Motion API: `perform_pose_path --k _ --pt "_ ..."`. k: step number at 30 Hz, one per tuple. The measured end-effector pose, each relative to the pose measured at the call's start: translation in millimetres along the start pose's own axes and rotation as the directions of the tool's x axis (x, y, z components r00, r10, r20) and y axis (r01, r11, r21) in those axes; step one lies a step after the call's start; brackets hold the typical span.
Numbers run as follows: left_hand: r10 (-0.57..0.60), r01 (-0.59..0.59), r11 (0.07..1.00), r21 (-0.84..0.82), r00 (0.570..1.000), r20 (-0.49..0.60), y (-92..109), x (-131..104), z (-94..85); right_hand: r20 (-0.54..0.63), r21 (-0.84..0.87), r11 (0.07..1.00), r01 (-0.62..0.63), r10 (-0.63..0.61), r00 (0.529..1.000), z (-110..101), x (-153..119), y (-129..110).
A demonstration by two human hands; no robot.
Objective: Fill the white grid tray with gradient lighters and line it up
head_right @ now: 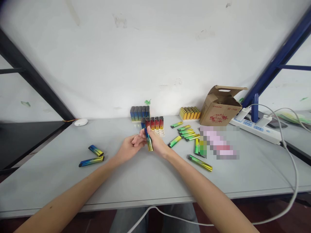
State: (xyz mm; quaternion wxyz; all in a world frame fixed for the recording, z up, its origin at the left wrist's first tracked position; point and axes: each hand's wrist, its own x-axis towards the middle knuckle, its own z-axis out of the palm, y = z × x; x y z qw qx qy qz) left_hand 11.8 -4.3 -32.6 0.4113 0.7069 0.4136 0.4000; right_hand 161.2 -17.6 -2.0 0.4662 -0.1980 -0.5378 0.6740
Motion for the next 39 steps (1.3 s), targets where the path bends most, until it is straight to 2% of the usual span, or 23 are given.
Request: perform_pose_path --k 4,14,18,21,25,29,35,39 --pt "0.035 -0.035 0.999 -0.007 0.999 0.022 1.3 0.0 0.5 0.003 0.030 1.000 -0.006 0.006 1.000 -1.1 0.1 0.2" --pt "0.028 -0.028 1.000 0.002 0.998 -0.062 -2.5 -3.4 8.5 -0.025 0.129 0.990 -0.054 0.057 0.998 -1.3 0.9 -4.7" --pt "0.079 -0.078 0.995 0.062 0.997 -0.022 -0.7 -2.8 5.2 -0.103 0.168 0.984 -0.065 0.083 0.991 -5.1 1.1 -10.8" --pt "0.069 -0.069 0.994 0.091 0.998 -0.001 2.6 -0.2 -2.1 -0.204 0.120 0.992 -0.046 0.070 0.976 -13.6 1.7 -14.1" --pt "0.008 -0.001 0.997 0.083 0.996 -0.085 3.3 3.8 -11.0 -0.331 0.056 0.994 -0.098 0.111 0.937 -25.5 1.8 -17.7" --pt "0.021 -0.012 0.994 0.107 0.996 -0.088 0.3 5.1 -13.7 -0.314 0.071 0.980 -0.185 0.198 0.928 -28.2 0.8 -18.9" --pt "0.053 -0.046 0.994 0.098 0.996 -0.071 -4.7 4.3 -12.5 -0.402 0.007 0.997 -0.079 0.075 0.913 -25.5 2.0 -12.7" --pt "0.059 -0.054 0.997 0.051 0.993 -0.099 -6.2 4.9 -12.8 -0.330 -0.028 0.988 -0.153 0.135 0.934 -27.3 -1.2 -17.8"
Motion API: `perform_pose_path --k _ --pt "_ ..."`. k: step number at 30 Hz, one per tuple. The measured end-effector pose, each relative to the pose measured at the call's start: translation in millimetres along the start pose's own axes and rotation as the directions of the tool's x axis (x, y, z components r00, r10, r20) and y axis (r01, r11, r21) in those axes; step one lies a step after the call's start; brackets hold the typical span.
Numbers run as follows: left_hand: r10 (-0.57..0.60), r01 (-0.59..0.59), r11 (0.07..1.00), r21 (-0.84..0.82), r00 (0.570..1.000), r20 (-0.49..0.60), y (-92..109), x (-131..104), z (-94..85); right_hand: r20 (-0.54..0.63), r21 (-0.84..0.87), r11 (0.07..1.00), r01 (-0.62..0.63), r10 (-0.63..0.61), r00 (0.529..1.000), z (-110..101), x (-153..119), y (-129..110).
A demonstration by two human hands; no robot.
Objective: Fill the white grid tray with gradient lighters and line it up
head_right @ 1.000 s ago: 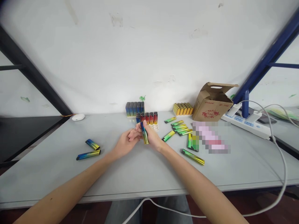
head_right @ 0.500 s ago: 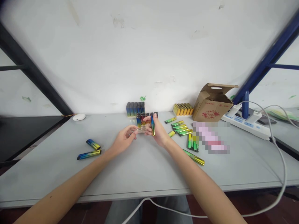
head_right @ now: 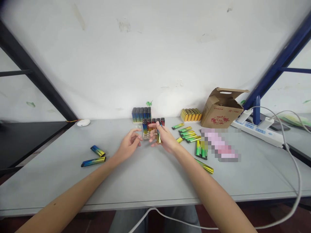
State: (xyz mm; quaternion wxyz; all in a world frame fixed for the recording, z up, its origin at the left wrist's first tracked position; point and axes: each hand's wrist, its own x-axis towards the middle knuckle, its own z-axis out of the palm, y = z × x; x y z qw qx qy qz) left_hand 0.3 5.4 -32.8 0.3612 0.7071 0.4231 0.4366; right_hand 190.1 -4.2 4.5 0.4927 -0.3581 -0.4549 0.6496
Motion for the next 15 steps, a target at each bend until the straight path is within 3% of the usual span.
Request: perform_pose_path --k 5,10,15 --pt "0.005 -0.005 1.000 -0.009 1.000 0.015 -0.3 -0.4 -0.8 0.110 -0.084 0.994 -0.065 0.074 0.991 -1.8 -8.2 -10.6" --pt "-0.044 0.041 0.998 0.051 0.997 0.064 2.4 -2.5 -1.0 0.074 0.013 0.992 -0.126 0.125 0.989 -0.1 -5.2 -9.6" --pt "-0.049 0.043 0.997 0.070 0.995 0.087 5.3 -2.9 -0.8 0.097 0.054 0.993 -0.101 0.096 0.991 1.9 -4.1 -9.5"
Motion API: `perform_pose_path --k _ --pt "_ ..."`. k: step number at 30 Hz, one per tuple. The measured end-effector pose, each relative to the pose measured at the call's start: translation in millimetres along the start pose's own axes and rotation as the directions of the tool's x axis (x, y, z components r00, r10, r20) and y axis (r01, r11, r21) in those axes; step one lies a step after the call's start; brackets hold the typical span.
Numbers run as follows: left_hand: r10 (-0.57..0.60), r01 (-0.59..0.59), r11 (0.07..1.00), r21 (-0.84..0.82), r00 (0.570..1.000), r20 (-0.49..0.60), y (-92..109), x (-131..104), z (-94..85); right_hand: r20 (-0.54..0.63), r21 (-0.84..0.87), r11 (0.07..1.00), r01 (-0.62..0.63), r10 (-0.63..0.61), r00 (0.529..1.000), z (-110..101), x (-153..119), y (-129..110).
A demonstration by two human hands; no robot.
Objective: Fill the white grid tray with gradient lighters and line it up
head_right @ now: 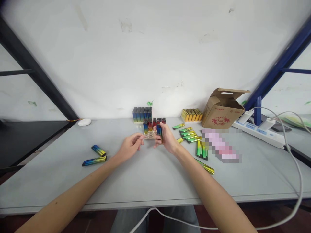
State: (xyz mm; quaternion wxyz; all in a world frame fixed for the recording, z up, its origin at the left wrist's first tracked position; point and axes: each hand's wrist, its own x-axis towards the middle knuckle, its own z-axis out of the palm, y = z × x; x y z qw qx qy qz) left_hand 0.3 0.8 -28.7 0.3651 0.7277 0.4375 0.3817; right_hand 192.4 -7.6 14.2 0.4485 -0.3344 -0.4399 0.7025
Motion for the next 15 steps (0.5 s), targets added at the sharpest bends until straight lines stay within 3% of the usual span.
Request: perform_pose_path --k 5,11,15 --pt "0.011 -0.011 1.000 0.002 1.000 0.012 -3.7 0.9 0.8 -0.030 0.002 1.000 0.020 -0.019 0.999 2.5 1.6 2.9" --pt "0.025 -0.025 1.000 0.019 1.000 0.019 -4.4 0.2 0.8 -0.072 -0.078 0.984 0.161 -0.166 0.983 0.1 8.7 13.5" --pt "0.020 -0.020 1.000 0.013 1.000 0.019 -2.8 -0.5 0.8 -0.079 -0.016 0.991 0.134 -0.135 0.988 -0.3 10.0 16.8"
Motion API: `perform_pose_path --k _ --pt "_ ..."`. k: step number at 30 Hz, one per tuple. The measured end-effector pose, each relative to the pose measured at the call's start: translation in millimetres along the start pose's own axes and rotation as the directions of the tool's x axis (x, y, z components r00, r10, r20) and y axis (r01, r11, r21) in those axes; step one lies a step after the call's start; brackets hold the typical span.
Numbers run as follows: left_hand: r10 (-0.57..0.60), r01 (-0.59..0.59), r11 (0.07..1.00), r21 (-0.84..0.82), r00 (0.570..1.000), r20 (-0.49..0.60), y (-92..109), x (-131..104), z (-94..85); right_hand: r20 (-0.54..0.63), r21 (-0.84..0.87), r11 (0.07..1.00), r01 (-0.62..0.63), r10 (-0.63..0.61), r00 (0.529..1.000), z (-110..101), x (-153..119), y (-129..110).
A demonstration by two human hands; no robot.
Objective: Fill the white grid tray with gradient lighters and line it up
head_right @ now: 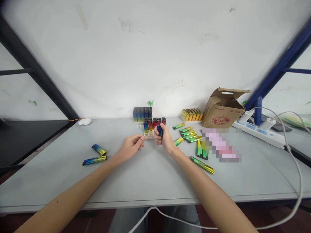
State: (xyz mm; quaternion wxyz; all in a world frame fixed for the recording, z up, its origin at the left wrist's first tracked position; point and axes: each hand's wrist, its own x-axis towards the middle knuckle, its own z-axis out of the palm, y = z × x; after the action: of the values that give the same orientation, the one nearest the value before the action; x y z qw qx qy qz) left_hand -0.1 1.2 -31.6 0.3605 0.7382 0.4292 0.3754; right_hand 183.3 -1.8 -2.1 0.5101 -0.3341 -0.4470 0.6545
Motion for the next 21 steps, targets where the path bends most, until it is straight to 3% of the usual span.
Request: perform_pose_path --k 8,21 --pt "-0.004 0.004 1.000 0.009 1.000 0.012 -2.4 0.2 1.2 0.058 0.059 0.998 -0.009 0.006 0.998 1.7 -3.0 0.6" --pt "-0.001 0.001 1.000 0.010 1.000 0.011 -5.0 0.1 1.9 0.016 0.068 0.997 -0.033 0.032 0.999 7.3 -3.4 1.6"
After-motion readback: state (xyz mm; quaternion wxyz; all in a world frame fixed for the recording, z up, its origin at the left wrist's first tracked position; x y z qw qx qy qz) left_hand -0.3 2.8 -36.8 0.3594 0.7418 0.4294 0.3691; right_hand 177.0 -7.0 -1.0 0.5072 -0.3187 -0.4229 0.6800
